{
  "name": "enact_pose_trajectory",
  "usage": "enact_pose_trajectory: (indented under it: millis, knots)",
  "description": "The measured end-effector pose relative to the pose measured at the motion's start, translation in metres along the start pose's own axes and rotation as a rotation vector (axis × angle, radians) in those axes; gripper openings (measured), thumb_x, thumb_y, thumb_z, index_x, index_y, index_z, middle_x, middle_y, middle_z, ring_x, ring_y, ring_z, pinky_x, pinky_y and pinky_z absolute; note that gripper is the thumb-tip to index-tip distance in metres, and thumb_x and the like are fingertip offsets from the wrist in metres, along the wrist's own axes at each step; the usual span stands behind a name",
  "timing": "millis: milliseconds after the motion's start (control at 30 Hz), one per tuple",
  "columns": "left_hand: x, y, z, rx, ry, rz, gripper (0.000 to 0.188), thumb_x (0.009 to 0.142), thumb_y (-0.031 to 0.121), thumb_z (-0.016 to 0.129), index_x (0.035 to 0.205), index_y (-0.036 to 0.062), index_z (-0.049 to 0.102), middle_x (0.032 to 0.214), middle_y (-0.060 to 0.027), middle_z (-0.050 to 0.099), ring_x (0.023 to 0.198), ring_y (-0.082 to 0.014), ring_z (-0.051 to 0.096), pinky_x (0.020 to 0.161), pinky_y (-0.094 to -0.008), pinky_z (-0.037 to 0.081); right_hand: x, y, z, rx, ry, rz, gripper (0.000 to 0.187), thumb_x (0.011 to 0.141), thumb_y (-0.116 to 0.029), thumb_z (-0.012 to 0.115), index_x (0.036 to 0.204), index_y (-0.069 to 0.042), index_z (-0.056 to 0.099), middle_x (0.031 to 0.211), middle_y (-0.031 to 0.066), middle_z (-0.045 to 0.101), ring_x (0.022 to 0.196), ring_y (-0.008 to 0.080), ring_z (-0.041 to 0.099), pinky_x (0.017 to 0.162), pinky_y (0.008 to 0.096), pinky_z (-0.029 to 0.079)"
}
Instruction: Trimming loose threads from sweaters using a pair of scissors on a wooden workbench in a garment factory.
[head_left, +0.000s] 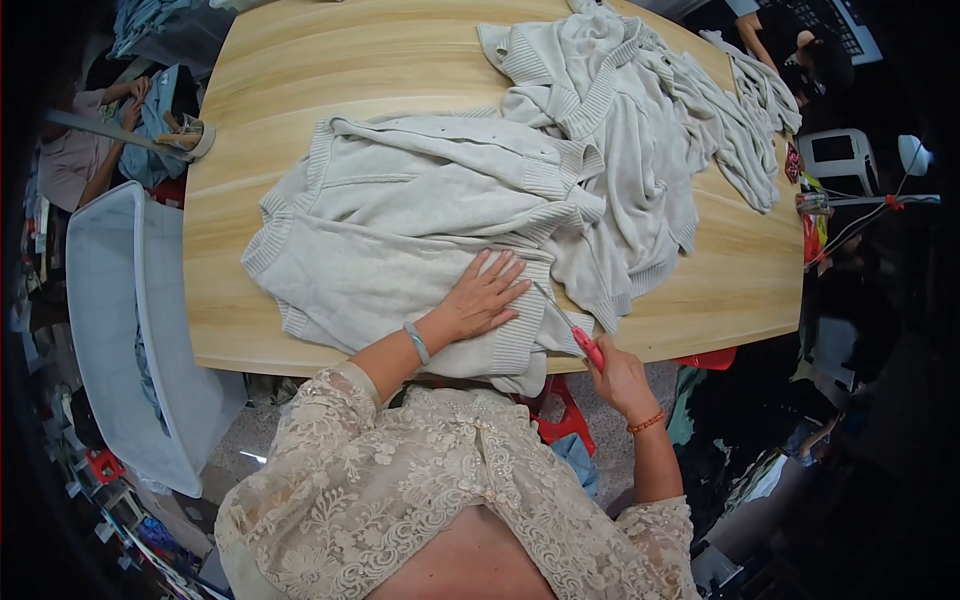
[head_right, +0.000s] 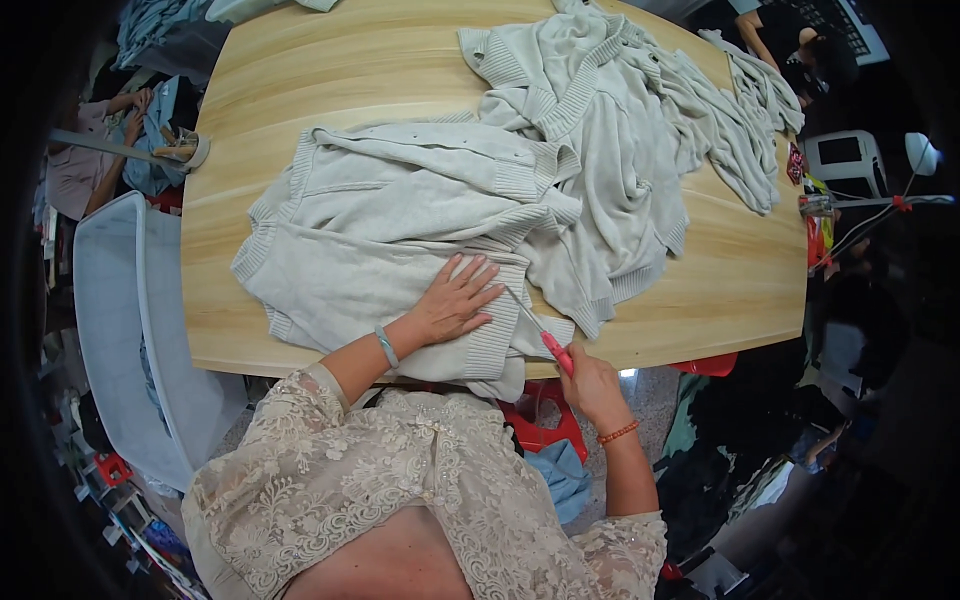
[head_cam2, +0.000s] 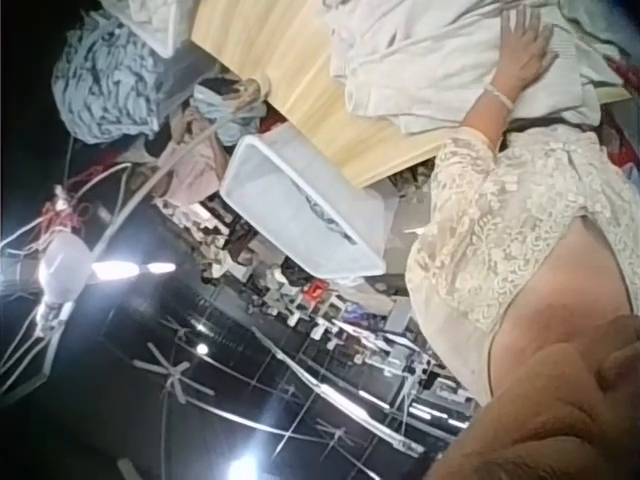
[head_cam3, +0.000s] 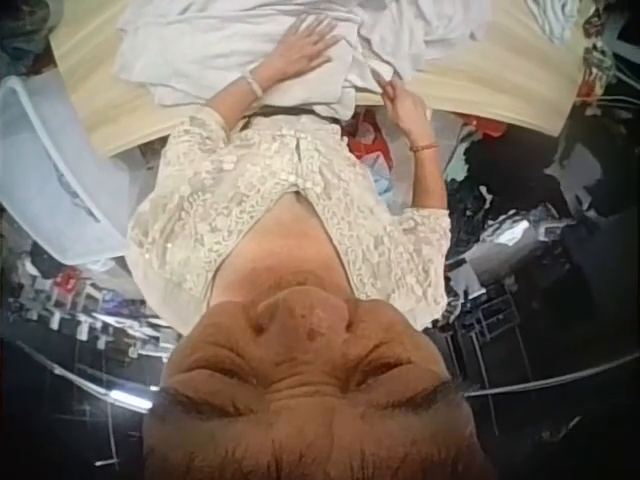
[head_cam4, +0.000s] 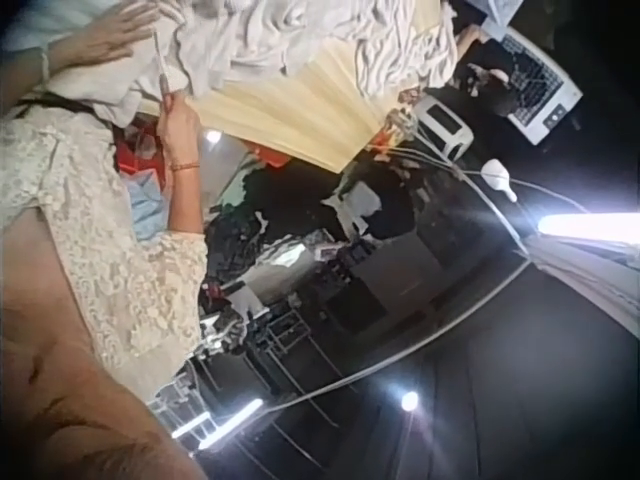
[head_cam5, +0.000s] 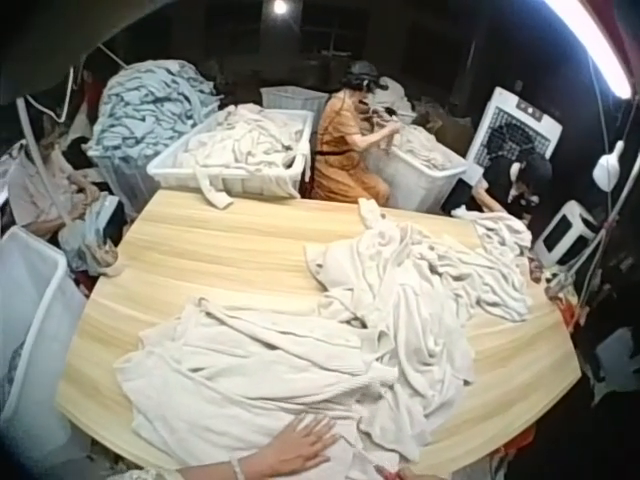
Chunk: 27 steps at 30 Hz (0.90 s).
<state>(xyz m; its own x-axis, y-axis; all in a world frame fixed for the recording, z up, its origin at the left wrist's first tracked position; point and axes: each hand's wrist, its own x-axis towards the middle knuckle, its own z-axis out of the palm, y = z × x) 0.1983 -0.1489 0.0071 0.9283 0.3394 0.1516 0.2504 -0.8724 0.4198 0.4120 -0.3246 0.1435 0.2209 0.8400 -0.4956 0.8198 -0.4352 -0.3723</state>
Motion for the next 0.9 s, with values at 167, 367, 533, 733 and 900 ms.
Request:
enact_pose_trajectory:
  millis: [167, 367, 533, 733, 900]
  knots:
    - [-0.001, -0.003, 0.002, -0.008, -0.083, -0.024, 0.053, 0.090, 0.040, 0.056, 0.137, 0.0159, 0.050, 0.149, -0.0116, 0.037, 0.141, -0.0347, 0.029, 0.115, -0.0567, 0.015, 0.060, -0.081, 0.014, 0.016, -0.034, -0.312, 0.024, 0.085, -0.020, 0.062, 0.100, -0.004, 0.053, 0.073, 0.0215, 0.064, 0.071, 0.0410, 0.064, 0.063, 0.0527, 0.048]
    - [-0.006, -0.008, 0.029, 0.000, 0.024, -0.035, 0.059, 0.087, 0.043, 0.046, 0.142, 0.0238, 0.043, 0.155, -0.0063, 0.031, 0.141, -0.0321, 0.031, 0.115, -0.0562, 0.015, 0.106, -0.154, 0.044, -0.380, 0.248, -0.554, 0.034, 0.083, -0.022, 0.064, 0.109, -0.004, 0.052, 0.076, 0.0263, 0.064, 0.071, 0.0444, 0.064, 0.062, 0.0548, 0.049]
    - [-0.010, -0.005, 0.010, -0.102, 0.053, -0.010, 0.060, 0.086, 0.040, 0.060, 0.139, 0.0163, 0.046, 0.153, -0.0114, 0.033, 0.142, -0.0349, 0.028, 0.115, -0.0569, 0.016, 0.065, -0.073, 0.018, -0.085, -0.078, -0.243, 0.027, 0.085, -0.025, 0.066, 0.105, -0.009, 0.057, 0.075, 0.0201, 0.065, 0.072, 0.0410, 0.064, 0.062, 0.0514, 0.048]
    - [-0.005, -0.006, 0.011, -0.115, 0.085, 0.014, 0.057, 0.089, 0.046, 0.058, 0.136, 0.0143, 0.050, 0.150, -0.0119, 0.036, 0.140, -0.0344, 0.029, 0.115, -0.0557, 0.017, -0.010, 0.004, -0.015, -0.220, -0.062, 0.117, 0.025, 0.085, -0.025, 0.066, 0.101, -0.008, 0.057, 0.076, 0.0201, 0.066, 0.074, 0.0407, 0.064, 0.066, 0.0511, 0.049]
    - [-0.008, -0.008, 0.008, -0.077, 0.072, -0.021, 0.060, 0.089, 0.045, 0.058, 0.137, 0.0122, 0.048, 0.148, -0.0136, 0.038, 0.139, -0.0331, 0.030, 0.115, -0.0529, 0.018, -0.002, -0.032, -0.009, -0.178, -0.023, 0.022, 0.025, 0.087, -0.027, 0.064, 0.101, -0.008, 0.055, 0.071, 0.0205, 0.064, 0.071, 0.0417, 0.064, 0.064, 0.0514, 0.048]
